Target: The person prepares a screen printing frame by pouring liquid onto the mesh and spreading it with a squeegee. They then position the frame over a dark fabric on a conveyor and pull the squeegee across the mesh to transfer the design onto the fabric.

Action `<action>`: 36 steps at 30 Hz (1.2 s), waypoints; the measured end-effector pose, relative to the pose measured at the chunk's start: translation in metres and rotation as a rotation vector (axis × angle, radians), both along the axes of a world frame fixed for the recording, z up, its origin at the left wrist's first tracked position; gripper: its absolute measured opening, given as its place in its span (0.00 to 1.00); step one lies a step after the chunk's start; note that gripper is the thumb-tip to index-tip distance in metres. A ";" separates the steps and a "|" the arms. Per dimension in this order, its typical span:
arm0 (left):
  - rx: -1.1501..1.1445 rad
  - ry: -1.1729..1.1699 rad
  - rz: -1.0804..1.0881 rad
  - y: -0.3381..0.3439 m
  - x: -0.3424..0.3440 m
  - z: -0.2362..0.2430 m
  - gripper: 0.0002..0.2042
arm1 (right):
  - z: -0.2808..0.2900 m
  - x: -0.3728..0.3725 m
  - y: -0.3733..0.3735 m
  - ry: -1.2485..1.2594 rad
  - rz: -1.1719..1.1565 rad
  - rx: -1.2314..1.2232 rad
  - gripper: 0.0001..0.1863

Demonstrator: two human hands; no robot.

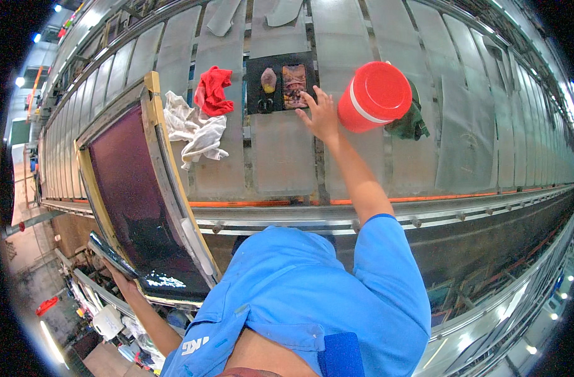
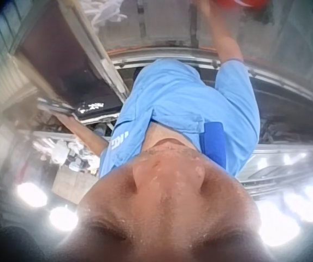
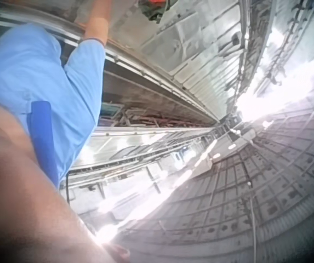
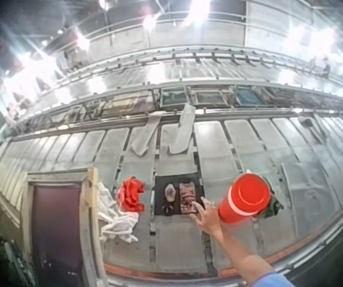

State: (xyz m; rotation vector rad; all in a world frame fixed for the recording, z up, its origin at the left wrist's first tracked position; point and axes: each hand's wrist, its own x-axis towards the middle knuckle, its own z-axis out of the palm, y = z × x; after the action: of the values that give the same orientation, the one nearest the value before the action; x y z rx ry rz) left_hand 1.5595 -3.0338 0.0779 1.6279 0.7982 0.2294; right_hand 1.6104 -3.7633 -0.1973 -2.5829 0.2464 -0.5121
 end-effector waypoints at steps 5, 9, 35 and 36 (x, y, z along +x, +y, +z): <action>-0.037 0.006 0.017 -0.008 0.007 -0.004 0.39 | 0.001 0.000 0.001 0.062 -0.009 -0.135 0.31; -0.103 0.012 0.029 0.006 0.008 -0.009 0.39 | 0.003 0.004 0.005 0.023 -0.060 -0.054 0.33; -0.055 0.007 0.034 0.000 0.003 -0.011 0.40 | -0.016 0.041 -0.017 -0.081 -0.095 -0.027 0.24; -0.081 0.013 0.027 -0.004 0.006 -0.011 0.40 | -0.020 0.050 -0.023 -0.094 -0.166 0.005 0.26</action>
State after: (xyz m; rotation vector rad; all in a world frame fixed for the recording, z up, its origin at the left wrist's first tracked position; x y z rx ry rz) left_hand 1.5659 -3.0383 0.0670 1.5447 0.8304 0.2033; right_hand 1.6606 -3.7866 -0.2177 -2.5377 0.4320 -0.6899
